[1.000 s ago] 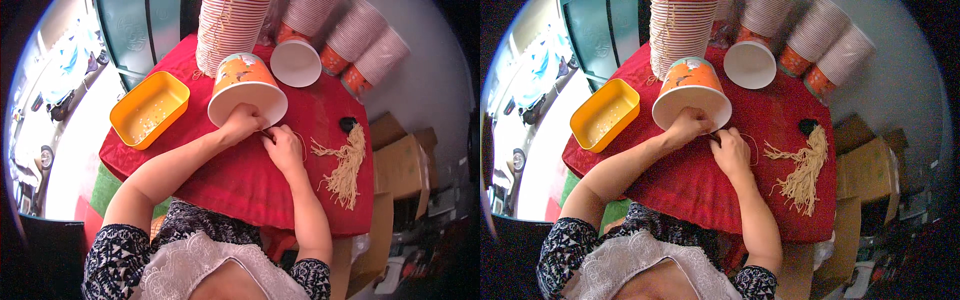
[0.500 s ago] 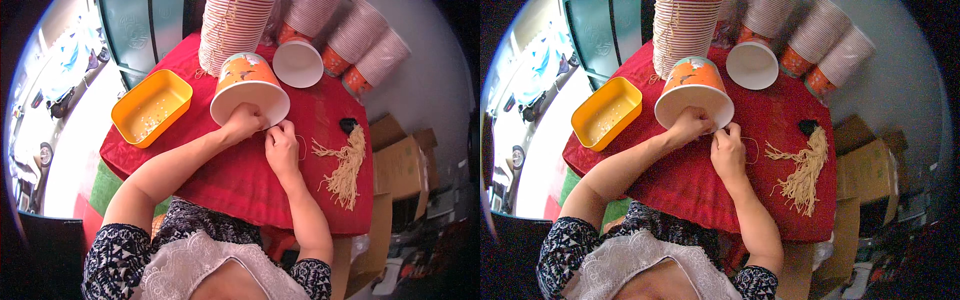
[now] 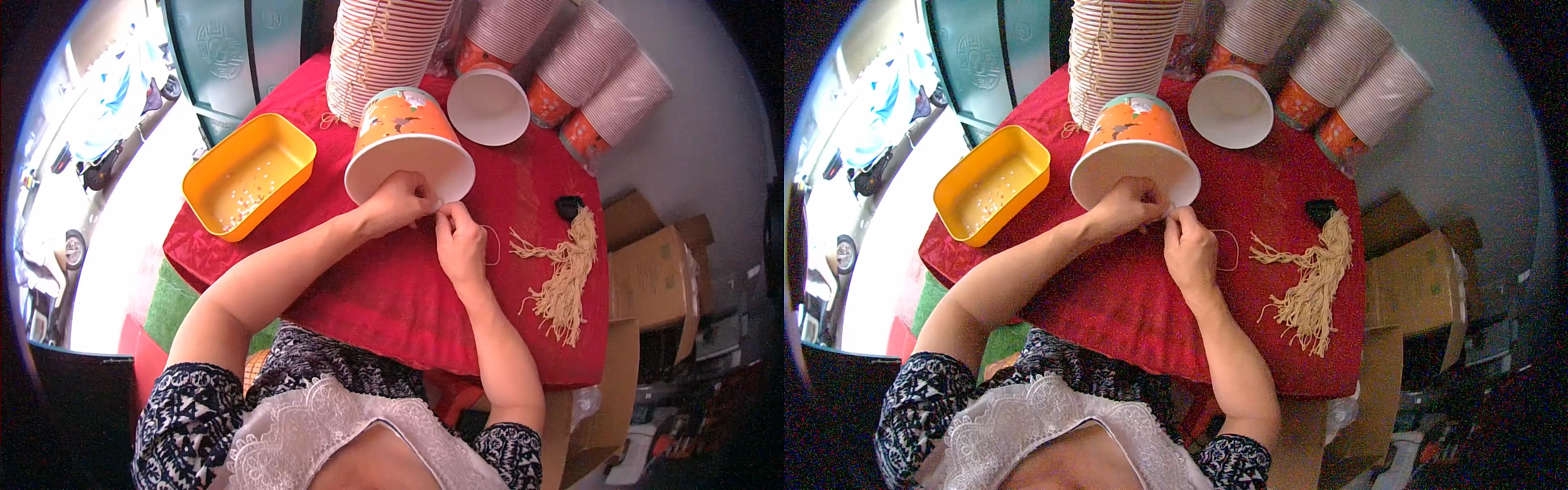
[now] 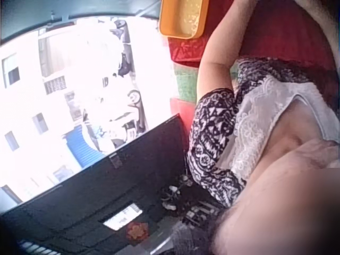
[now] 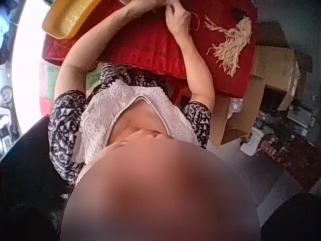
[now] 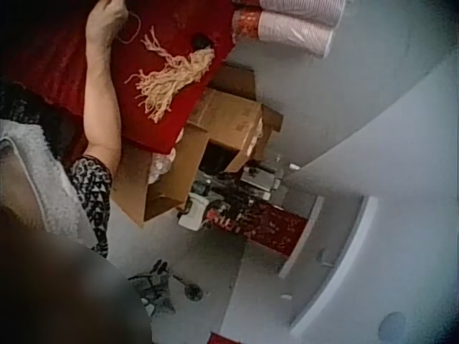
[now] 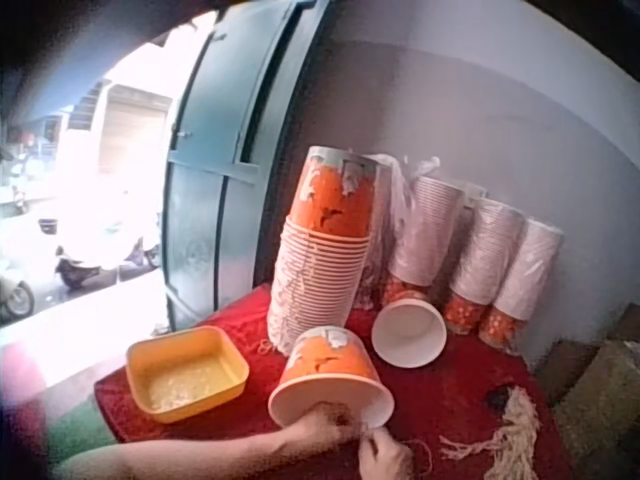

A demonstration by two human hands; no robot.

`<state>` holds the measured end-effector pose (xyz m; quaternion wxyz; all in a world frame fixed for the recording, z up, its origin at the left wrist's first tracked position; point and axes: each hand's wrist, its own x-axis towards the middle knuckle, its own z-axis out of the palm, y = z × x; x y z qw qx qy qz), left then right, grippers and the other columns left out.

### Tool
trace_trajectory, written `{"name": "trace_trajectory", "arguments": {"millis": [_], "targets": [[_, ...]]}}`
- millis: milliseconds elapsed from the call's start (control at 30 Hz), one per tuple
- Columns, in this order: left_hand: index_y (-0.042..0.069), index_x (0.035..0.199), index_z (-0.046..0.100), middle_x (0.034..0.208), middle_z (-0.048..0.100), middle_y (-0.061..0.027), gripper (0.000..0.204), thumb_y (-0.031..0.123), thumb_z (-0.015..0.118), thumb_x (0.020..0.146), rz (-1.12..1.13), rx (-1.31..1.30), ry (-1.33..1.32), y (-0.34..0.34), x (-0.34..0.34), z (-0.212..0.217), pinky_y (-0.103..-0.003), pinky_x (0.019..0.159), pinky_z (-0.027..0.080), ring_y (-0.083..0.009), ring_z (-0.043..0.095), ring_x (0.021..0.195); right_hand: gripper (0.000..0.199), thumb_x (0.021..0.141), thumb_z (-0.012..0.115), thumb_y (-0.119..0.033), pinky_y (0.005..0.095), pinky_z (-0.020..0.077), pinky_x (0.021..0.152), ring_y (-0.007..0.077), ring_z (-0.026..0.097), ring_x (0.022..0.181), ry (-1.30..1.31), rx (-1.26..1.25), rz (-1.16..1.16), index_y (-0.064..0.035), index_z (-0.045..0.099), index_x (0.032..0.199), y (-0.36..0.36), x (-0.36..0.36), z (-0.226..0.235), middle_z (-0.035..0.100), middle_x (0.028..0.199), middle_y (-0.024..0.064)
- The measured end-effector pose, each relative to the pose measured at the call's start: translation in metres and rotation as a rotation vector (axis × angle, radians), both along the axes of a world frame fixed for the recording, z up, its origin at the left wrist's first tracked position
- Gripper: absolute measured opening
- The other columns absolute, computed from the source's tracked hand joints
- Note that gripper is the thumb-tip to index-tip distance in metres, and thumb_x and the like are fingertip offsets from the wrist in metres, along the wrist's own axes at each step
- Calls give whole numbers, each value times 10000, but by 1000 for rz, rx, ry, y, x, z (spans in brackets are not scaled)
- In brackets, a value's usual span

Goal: Attaching strings to paper buckets to create handles.

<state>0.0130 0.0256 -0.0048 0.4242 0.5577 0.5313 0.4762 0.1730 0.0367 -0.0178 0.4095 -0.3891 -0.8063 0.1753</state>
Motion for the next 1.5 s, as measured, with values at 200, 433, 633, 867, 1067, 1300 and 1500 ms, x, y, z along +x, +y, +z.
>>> {"name": "trace_trajectory", "arguments": {"millis": [200,433,633,867,1067,1300,1500], "targets": [[-82,947,579,741,589,-99,159,2,582,813,-33,-1,-61,0,-4,-3,-287,454,488,-157,574,561,51,875,603,-44,374,469,541,242,611,551,13,32,7,-11,604,915,-1,-1,1,599,659,165],[-90,955,572,742,583,-109,173,-7,592,804,-55,-29,-82,-3,-5,0,-286,444,504,-168,574,551,84,886,612,-130,456,514,597,376,671,720,56,-29,-46,-65,638,932,1,-2,-2,671,781,183],[-38,906,593,772,612,-86,128,60,613,825,-128,-28,-22,-1,-11,-6,-296,511,528,-161,598,583,79,887,620,-134,454,515,595,382,669,707,55,23,-94,-73,641,931,3,-8,-4,670,763,183],[-51,850,600,735,624,-100,94,31,585,805,-120,-29,-46,-4,-10,-4,-300,498,539,-178,627,564,80,885,626,-147,471,512,584,387,664,693,27,53,-97,-79,625,926,5,-9,-4,670,753,176],[-58,851,607,709,625,-100,109,31,588,790,-122,-46,-17,-5,-12,-3,-301,501,522,-176,624,563,83,883,625,-152,481,505,564,385,656,655,-22,61,-118,-85,592,919,4,-10,-4,663,718,163],[-57,859,607,694,622,-90,126,57,596,806,-143,-48,-12,-3,-12,-4,-306,517,508,-171,613,553,80,872,634,-140,473,505,554,375,654,638,-102,109,-97,-76,587,885,5,-8,-2,659,715,170],[-51,850,627,709,635,-100,127,70,599,819,-128,-58,-28,-7,-13,2,-300,516,506,-168,615,557,58,850,634,-106,446,515,568,348,662,656,-73,212,-30,-56,609,865,5,-9,-4,664,739,172]]}}
